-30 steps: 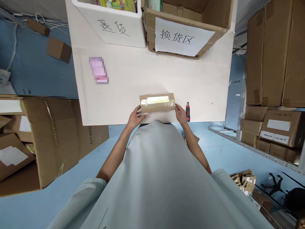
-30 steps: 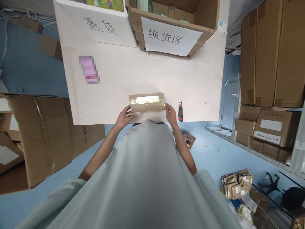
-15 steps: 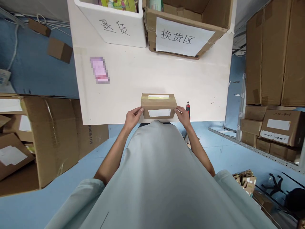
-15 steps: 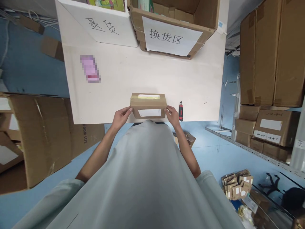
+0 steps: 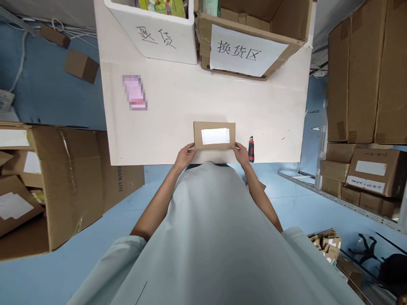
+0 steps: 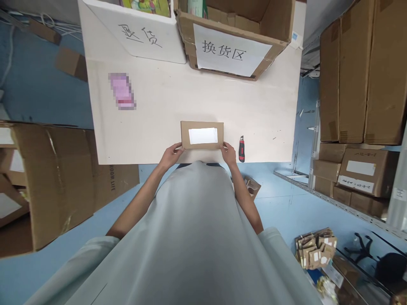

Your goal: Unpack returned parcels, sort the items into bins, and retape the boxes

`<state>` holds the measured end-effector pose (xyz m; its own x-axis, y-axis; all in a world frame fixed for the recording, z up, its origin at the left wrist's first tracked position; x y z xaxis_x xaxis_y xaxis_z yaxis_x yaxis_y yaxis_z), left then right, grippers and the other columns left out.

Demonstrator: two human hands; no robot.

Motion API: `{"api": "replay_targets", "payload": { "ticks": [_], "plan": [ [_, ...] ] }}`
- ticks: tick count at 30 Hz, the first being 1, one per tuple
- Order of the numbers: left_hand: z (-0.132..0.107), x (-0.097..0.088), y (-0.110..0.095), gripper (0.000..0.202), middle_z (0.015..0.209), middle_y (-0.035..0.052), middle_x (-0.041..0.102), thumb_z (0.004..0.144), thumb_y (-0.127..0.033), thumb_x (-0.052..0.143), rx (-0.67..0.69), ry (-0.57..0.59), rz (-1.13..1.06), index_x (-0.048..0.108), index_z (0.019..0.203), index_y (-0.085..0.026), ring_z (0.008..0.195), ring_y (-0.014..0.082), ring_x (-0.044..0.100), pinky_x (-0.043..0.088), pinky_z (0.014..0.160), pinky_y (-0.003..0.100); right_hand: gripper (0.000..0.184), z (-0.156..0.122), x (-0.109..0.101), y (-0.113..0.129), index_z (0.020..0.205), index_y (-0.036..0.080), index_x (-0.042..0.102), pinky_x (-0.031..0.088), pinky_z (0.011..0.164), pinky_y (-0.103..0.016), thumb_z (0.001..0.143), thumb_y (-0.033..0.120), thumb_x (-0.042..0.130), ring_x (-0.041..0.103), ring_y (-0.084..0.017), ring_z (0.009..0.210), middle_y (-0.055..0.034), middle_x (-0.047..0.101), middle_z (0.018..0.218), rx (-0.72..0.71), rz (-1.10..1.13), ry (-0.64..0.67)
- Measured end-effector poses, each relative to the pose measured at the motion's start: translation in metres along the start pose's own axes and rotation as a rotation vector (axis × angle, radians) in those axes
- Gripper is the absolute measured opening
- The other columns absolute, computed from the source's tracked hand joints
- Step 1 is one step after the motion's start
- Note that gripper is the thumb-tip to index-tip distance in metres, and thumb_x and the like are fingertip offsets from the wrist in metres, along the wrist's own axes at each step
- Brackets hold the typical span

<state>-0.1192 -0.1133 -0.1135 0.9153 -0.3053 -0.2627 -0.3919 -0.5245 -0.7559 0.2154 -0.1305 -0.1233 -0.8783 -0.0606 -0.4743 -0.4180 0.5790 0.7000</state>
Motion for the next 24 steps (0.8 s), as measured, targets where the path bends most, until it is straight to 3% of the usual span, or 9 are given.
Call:
{"api": "replay_targets", "payload": {
  "ticks": [3,6,10,13,16,20,24],
  "plan": [
    [-0.01,0.001,-0.003,0.058,0.158,0.0134,0.075,0.1,-0.043,0.069,-0.008,-0.01,0.011,0.074,0.152,-0.019,0.133,0.0327,0.077,0.059,0.123,0.05,0.044,-0.008,0.006,-0.009,0.141,0.022,0.078,0.066,0.111,-0.049,0.108,0.047,0.064,0.085,-0.028,0.112,-0.0134,0.081,0.146,0.063,0.095,-0.005],
    [-0.026,0.004,-0.018,0.06,0.153,0.0132,0.078,0.098,-0.042,0.073,-0.012,-0.024,0.086,0.075,0.154,-0.02,0.135,0.0361,0.077,0.06,0.122,0.052,0.049,-0.013,0.005,-0.019,0.146,0.022,0.075,0.068,0.106,-0.045,0.109,0.053,0.064,0.086,-0.026,0.11,-0.013,0.08,0.146,0.114,0.247,-0.027],
    [-0.058,0.023,-0.063,0.056,0.158,0.0097,0.075,0.102,-0.047,0.075,0.126,0.031,0.16,0.076,0.155,-0.028,0.13,0.0405,0.079,0.062,0.119,0.057,0.05,-0.011,-0.011,-0.036,0.141,0.024,0.074,0.069,0.106,-0.042,0.11,0.061,0.06,0.087,-0.024,0.115,-0.0123,0.079,0.146,0.181,0.38,-0.058],
    [-0.078,0.047,-0.1,0.054,0.168,0.0055,0.068,0.107,-0.046,0.071,0.29,0.117,0.187,0.073,0.158,-0.032,0.147,0.0389,0.07,0.057,0.127,0.057,0.048,-0.008,-0.025,-0.049,0.129,0.024,0.076,0.069,0.104,-0.041,0.108,0.064,0.062,0.088,-0.025,0.112,-0.0128,0.081,0.139,0.239,0.416,-0.085],
    [-0.086,0.066,-0.122,0.052,0.173,0.0044,0.063,0.109,-0.038,0.065,0.386,0.158,0.264,0.071,0.16,-0.031,0.16,0.0376,0.059,0.05,0.134,0.058,0.047,-0.006,-0.031,-0.055,0.125,0.023,0.076,0.069,0.105,-0.043,0.106,0.065,0.065,0.088,-0.025,0.109,-0.013,0.083,0.133,0.268,0.439,-0.097],
    [-0.085,0.068,-0.127,0.053,0.176,0.0054,0.059,0.112,-0.038,0.061,0.398,0.172,0.316,0.068,0.163,-0.028,0.16,0.0372,0.06,0.049,0.135,0.058,0.054,-0.009,-0.032,-0.051,0.125,0.022,0.078,0.068,0.108,-0.043,0.104,0.071,0.065,0.087,-0.025,0.113,-0.0142,0.082,0.136,0.259,0.417,-0.073],
    [-0.078,0.053,-0.108,0.058,0.177,0.0091,0.058,0.112,-0.04,0.06,0.357,0.122,0.319,0.062,0.168,-0.025,0.158,0.0383,0.061,0.049,0.133,0.058,0.053,-0.016,-0.028,-0.043,0.131,0.022,0.078,0.067,0.109,-0.045,0.102,0.066,0.071,0.087,-0.026,0.115,-0.0143,0.081,0.141,0.26,0.429,-0.083]
  ]
}}
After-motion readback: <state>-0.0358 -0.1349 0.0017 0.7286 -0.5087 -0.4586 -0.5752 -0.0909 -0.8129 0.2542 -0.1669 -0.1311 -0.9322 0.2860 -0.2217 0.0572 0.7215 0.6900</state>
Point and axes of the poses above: each hand's wrist, its own z-axis towards the middle knuckle, its own x-axis out of the palm, y = z × x, the point moved 6 cm from there along z, towards the middle knuckle
